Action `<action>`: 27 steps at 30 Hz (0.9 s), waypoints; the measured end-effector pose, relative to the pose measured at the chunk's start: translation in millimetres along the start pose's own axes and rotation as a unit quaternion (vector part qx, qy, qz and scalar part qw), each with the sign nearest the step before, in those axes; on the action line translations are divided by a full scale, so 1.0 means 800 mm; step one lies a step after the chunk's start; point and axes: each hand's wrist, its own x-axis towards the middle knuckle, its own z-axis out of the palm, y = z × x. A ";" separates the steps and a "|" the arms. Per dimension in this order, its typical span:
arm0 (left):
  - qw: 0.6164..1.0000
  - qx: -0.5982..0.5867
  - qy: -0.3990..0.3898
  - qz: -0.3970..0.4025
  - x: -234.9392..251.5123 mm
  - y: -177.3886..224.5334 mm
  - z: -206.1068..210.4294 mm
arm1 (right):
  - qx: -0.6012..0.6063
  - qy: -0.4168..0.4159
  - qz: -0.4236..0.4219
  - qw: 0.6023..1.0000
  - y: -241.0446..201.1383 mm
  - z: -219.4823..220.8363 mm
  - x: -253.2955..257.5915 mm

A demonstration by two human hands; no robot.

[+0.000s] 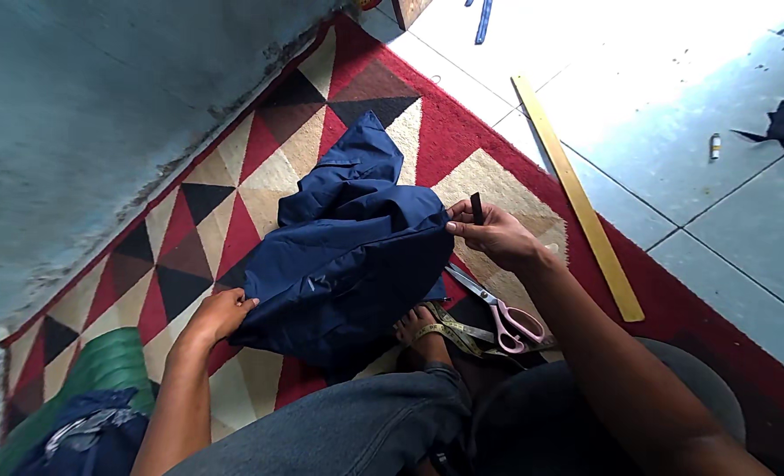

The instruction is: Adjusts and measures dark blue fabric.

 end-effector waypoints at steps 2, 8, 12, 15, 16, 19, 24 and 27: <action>1.000 0.011 0.006 -0.010 -0.005 0.009 0.000 | 0.002 -0.003 -0.001 1.000 -0.001 0.004 -0.002; 0.940 0.004 0.203 0.276 -0.028 0.059 -0.025 | -0.010 -0.046 -0.028 0.999 -0.014 0.035 -0.011; 0.844 0.011 0.179 0.506 -0.076 0.168 -0.064 | -0.049 -0.088 -0.043 0.994 -0.025 0.062 -0.022; 0.796 0.003 0.115 0.595 -0.093 0.226 -0.069 | -0.049 -0.115 -0.047 0.991 -0.028 0.074 -0.029; 0.783 -0.011 0.083 0.616 -0.090 0.237 -0.068 | -0.042 -0.122 -0.048 0.991 -0.028 0.078 -0.030; 0.743 -0.113 -0.002 0.659 -0.068 0.258 -0.059 | -0.048 -0.117 -0.044 0.991 -0.031 0.081 -0.033; 0.737 -0.131 0.021 0.662 -0.081 0.267 -0.032 | -0.063 -0.090 -0.036 0.993 -0.028 0.078 -0.031; 0.744 -0.112 0.030 0.658 -0.074 0.271 -0.030 | -0.061 -0.084 -0.026 0.994 -0.026 0.081 -0.028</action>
